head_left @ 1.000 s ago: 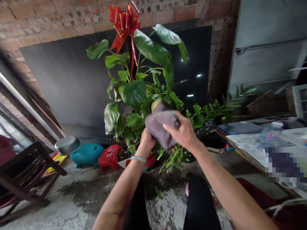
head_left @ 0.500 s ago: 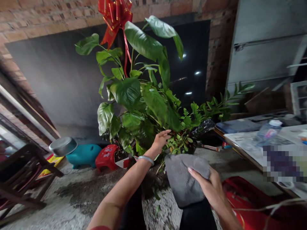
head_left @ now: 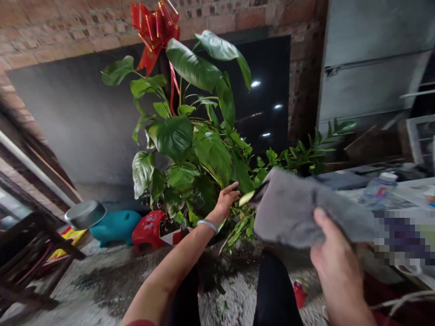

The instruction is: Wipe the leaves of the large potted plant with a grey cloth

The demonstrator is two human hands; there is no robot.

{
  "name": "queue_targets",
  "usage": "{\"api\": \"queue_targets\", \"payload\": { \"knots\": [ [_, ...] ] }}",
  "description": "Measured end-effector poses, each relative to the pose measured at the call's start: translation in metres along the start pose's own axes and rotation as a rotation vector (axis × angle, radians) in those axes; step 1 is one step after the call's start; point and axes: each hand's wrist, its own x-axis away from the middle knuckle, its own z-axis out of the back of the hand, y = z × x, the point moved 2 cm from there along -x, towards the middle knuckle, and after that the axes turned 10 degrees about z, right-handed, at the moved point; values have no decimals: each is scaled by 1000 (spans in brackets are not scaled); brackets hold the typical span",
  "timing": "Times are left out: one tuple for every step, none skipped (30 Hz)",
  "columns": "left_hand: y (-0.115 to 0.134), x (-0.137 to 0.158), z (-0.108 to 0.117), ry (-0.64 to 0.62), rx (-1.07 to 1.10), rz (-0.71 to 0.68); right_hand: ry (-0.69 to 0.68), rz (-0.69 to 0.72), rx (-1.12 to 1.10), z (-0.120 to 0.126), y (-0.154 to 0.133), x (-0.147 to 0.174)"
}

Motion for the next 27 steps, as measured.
{"api": "queue_targets", "payload": {
  "knots": [
    [3,7,7,-27,3,8,112,-2,-64,-15,-8,-12],
    [7,14,13,-44,11,13,203,6,-133,-31,-15,-22],
    [12,20,18,-52,21,12,223,26,-204,-49,-19,-30],
    [16,24,23,-50,28,10,157,55,-264,-64,-21,-36],
    [20,28,27,-42,29,7,18,84,-271,-77,-20,-39],
    [23,32,31,-32,28,2,-157,106,-226,-85,-16,-39],
    [26,35,35,-20,28,-5,-323,120,-132,-88,-10,-37],
    [28,37,39,-8,31,-10,-441,123,-10,-84,-2,-35],
    [30,40,42,2,34,-11,-480,121,96,-76,5,-34],
    [30,42,45,4,39,-12,-443,120,163,-65,10,-35],
    [30,44,47,0,41,-11,-353,128,181,-55,10,-38],
    [30,45,47,-8,40,-8,-235,149,153,-46,6,-43],
    [29,46,47,-22,37,-7,-100,185,96,-43,-1,-48],
    [29,47,46,-37,37,-5,34,230,26,-44,-12,-54],
    [30,47,44,-50,44,-4,138,277,-43,-50,-23,-60],
    [30,48,42,-60,57,-3,192,317,-101,-62,-32,-64],
    [30,48,40,-67,70,-3,180,340,-144,-76,-38,-66],
    [31,48,39,-72,75,-7,97,340,-166,-92,-40,-66],
    [31,48,38,-70,67,-13,-38,315,-169,-106,-36,-61],
    [30,48,39,-60,43,-19,-186,270,-157,-117,-27,-53],
    [28,48,41,-51,4,-17,-315,212,-136,-122,-13,-41],
    [26,47,43,-45,-40,-3,-422,144,-111,-122,3,-26],
    [23,46,45,-39,-75,16,-437,78,-96,-114,21,-10],
    [21,45,47,-33,-95,36,-428,5,-81,-102,40,5],
    [19,44,49,-27,-97,46,-439,-61,-70,-88,57,19],
    [18,43,50,-21,-88,44,-456,-116,-55,-72,72,30],
    [19,42,50,-10,-74,32,-457,-151,-21,-55,84,39]
  ]
}}
